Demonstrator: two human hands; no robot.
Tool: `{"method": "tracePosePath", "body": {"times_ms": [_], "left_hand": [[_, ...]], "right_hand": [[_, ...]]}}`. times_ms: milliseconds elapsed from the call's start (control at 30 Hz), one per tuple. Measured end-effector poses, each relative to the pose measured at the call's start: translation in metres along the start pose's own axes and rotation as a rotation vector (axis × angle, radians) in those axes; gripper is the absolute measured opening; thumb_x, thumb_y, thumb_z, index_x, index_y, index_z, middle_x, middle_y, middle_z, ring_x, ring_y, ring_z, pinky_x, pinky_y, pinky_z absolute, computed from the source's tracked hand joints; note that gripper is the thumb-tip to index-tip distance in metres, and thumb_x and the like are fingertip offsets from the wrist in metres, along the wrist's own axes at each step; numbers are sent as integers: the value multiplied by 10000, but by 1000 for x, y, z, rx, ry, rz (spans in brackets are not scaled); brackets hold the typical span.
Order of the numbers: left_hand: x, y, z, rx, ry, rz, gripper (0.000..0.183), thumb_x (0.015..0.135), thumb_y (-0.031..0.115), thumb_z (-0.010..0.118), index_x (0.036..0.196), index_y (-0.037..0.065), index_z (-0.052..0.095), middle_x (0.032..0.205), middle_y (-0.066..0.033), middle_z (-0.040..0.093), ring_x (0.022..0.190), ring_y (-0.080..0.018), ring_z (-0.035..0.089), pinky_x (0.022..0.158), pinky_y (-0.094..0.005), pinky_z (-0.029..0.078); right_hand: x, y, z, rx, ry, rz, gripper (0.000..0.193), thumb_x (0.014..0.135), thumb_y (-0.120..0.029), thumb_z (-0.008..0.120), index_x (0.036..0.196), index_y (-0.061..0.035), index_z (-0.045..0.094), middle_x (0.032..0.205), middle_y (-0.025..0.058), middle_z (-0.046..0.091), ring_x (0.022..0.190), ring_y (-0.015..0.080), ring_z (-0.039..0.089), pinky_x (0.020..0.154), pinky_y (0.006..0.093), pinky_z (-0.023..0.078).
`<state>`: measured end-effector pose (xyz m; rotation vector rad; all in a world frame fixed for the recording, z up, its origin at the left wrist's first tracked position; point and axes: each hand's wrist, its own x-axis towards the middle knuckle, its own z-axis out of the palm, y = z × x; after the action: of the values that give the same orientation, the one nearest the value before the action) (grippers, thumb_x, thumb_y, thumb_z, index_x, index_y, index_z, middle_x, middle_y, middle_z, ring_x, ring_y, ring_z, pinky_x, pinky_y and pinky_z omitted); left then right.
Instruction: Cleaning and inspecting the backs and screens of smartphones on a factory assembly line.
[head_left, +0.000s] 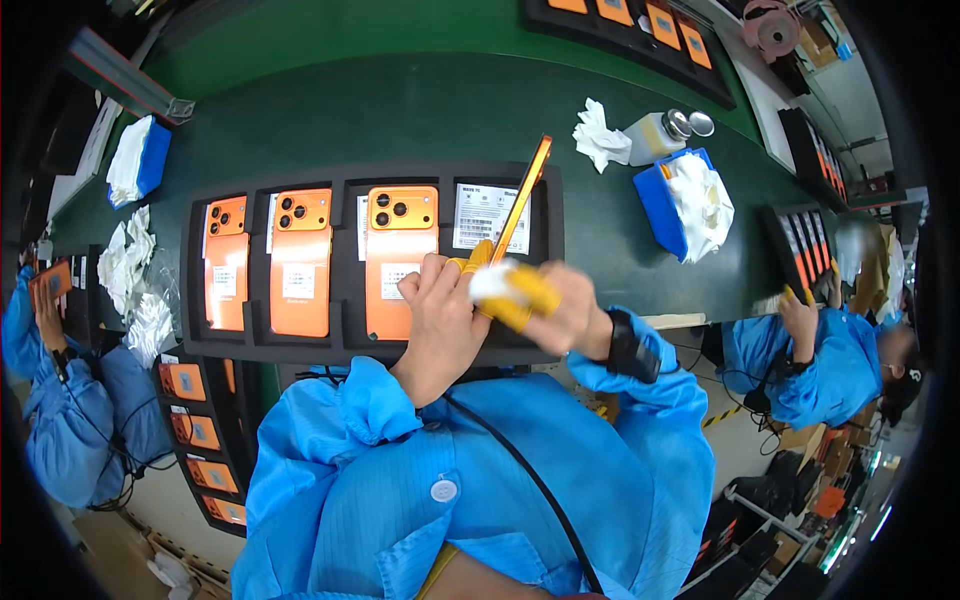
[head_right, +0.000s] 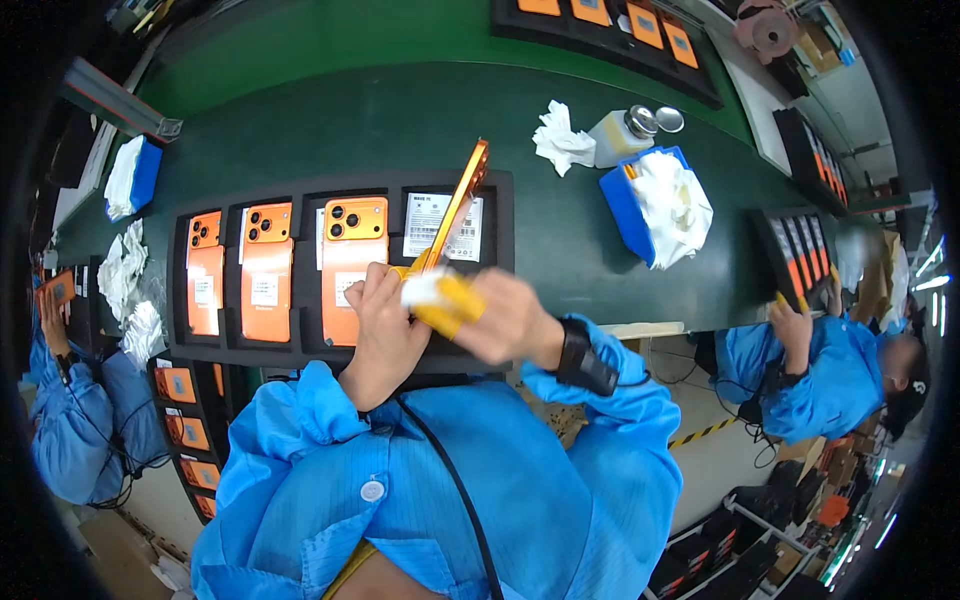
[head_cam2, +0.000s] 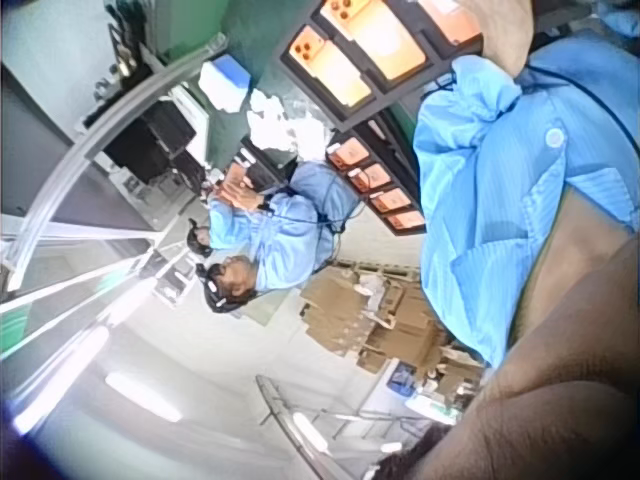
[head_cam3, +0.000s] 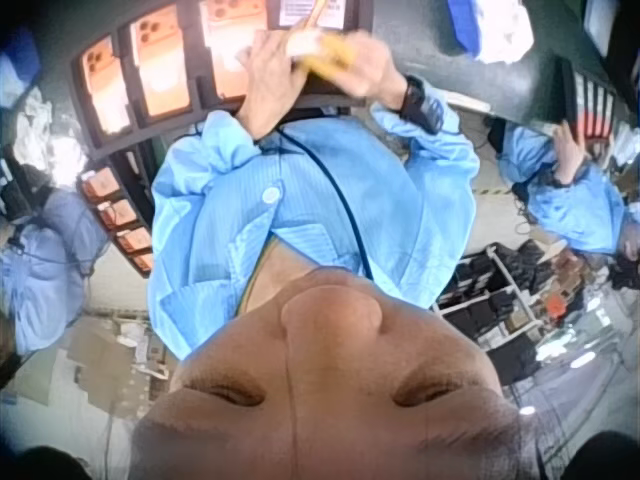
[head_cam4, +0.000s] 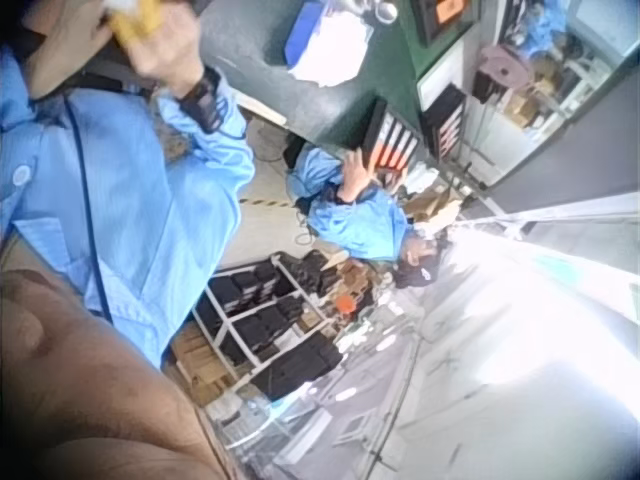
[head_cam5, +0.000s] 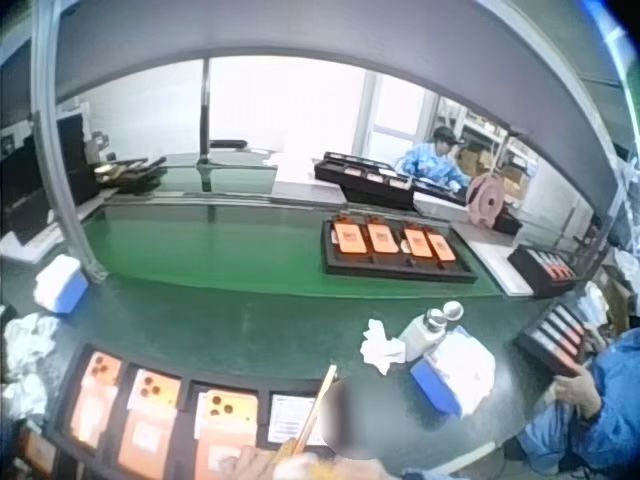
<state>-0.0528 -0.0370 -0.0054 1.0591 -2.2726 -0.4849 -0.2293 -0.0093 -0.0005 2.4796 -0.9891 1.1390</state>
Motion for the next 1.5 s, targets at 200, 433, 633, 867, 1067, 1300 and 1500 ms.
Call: {"method": "tracePosePath", "body": {"times_ms": [200,433,633,867,1067,1300,1500], "left_hand": [[-5,-1,-1,-28,-5,-30,147,747,97,693,810,10,591,828,-95,504,891,-251,456,735,-398,265],[-2,0,1,-49,53,-9,182,724,79,682,882,17,619,815,-83,519,859,-251,483,709,-386,261],[-3,-1,-2,-15,35,3,164,734,92,686,862,6,630,794,-76,525,844,-250,483,715,-383,266],[-5,-1,2,-17,77,3,171,724,85,682,855,-6,618,799,-85,517,857,-259,480,720,-389,261],[-4,5,-14,48,-77,30,217,726,121,679,904,15,614,863,-82,527,919,-259,455,717,-424,258],[49,19,-48,-61,-190,91,526,734,417,745,1020,-8,627,788,-133,599,812,-279,488,706,-424,283],[88,19,-28,121,-165,80,274,789,273,657,829,3,626,701,-149,581,779,-301,508,697,-410,284]], "right_hand": [[18,62,5,-369,133,169,362,618,-24,660,969,-96,709,950,119,631,706,244,597,543,329,478],[-2,13,5,-16,25,168,364,569,-96,670,929,-61,715,953,153,644,665,229,598,500,326,462],[11,37,-4,-240,23,39,364,582,-61,649,938,-86,717,910,113,643,695,224,609,512,310,460],[13,43,4,-273,45,119,353,586,-33,652,931,-71,716,931,131,644,683,226,604,557,345,497],[10,28,-5,-190,-89,21,355,579,-113,659,929,-96,716,919,107,651,654,195,589,520,301,451],[18,87,6,-339,224,336,433,645,33,632,1044,-120,702,969,165,617,733,298,604,628,358,505],[29,76,15,-238,306,423,449,668,61,574,1061,-123,691,1007,180,619,756,311,611,650,362,516]]}}
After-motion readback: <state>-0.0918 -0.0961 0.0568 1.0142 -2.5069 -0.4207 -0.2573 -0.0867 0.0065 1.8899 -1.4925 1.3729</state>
